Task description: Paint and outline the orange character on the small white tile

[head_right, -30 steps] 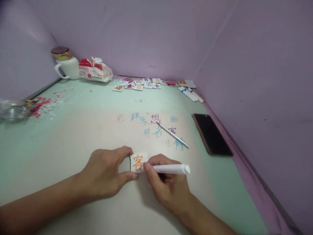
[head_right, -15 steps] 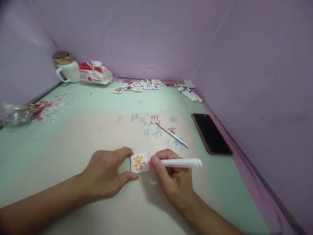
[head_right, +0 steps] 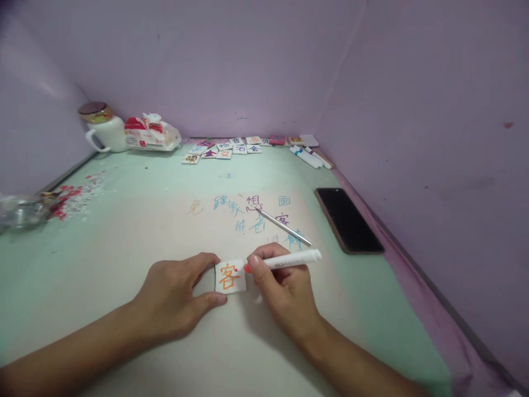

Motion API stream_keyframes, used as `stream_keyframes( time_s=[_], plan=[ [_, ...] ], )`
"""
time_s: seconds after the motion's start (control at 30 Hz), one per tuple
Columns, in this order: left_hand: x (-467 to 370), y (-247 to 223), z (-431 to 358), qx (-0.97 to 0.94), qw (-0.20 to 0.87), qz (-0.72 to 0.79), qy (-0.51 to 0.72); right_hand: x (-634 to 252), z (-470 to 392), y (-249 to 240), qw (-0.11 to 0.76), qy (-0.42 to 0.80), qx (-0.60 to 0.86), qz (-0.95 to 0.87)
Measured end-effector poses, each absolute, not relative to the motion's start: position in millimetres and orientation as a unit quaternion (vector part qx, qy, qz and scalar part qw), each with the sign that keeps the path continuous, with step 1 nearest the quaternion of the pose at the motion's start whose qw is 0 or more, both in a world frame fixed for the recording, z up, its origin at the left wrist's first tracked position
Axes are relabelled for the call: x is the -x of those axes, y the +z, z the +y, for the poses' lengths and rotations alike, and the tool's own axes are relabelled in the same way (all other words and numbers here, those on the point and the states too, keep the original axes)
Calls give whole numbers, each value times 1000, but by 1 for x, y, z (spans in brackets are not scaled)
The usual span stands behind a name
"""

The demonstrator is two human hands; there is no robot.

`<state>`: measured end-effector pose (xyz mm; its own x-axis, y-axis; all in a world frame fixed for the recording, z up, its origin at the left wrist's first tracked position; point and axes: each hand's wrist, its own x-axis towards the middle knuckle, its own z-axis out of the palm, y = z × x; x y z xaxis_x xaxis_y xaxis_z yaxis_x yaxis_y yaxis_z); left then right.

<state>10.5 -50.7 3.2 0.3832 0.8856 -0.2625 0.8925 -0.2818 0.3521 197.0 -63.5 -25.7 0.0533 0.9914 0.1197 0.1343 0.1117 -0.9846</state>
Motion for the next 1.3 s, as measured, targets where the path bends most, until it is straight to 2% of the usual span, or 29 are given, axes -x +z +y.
stream_keyframes(
  time_s=[0.13, 0.2, 0.4, 0.47, 0.57, 0.67, 0.87, 1.17, 1.3],
  plan=[
    [-8, -3, -51, -802, 224, 554, 25, -197, -64, -25, 507, 430, 522, -534],
    [-6, -4, -52, -778, 264, 566, 67, -198, -64, -23, 503, 429, 527, -534],
    [7, 3, -47, -517, 571, 537, 344, -201, -63, -19, 536, 407, 524, -521],
    [10, 5, -44, -433, 651, 504, 367, -204, -62, -20, 556, 424, 511, -501],
    [11, 5, -41, -376, 716, 467, 358, -206, -62, -20, 575, 467, 478, -473],
    [7, 3, -42, -351, 744, 460, 332, -202, -69, -16, 568, 503, 461, -460],
    [-3, 4, -48, -334, 768, 432, 334, -192, -91, -9, 502, 545, 448, -501],
    [-4, 0, -57, -311, 802, 368, 354, -193, -90, -14, 508, 409, 470, -595],
    [-8, -1, -64, -318, 804, 359, 351, -190, -82, -3, 517, 356, 387, -675]
  ],
)
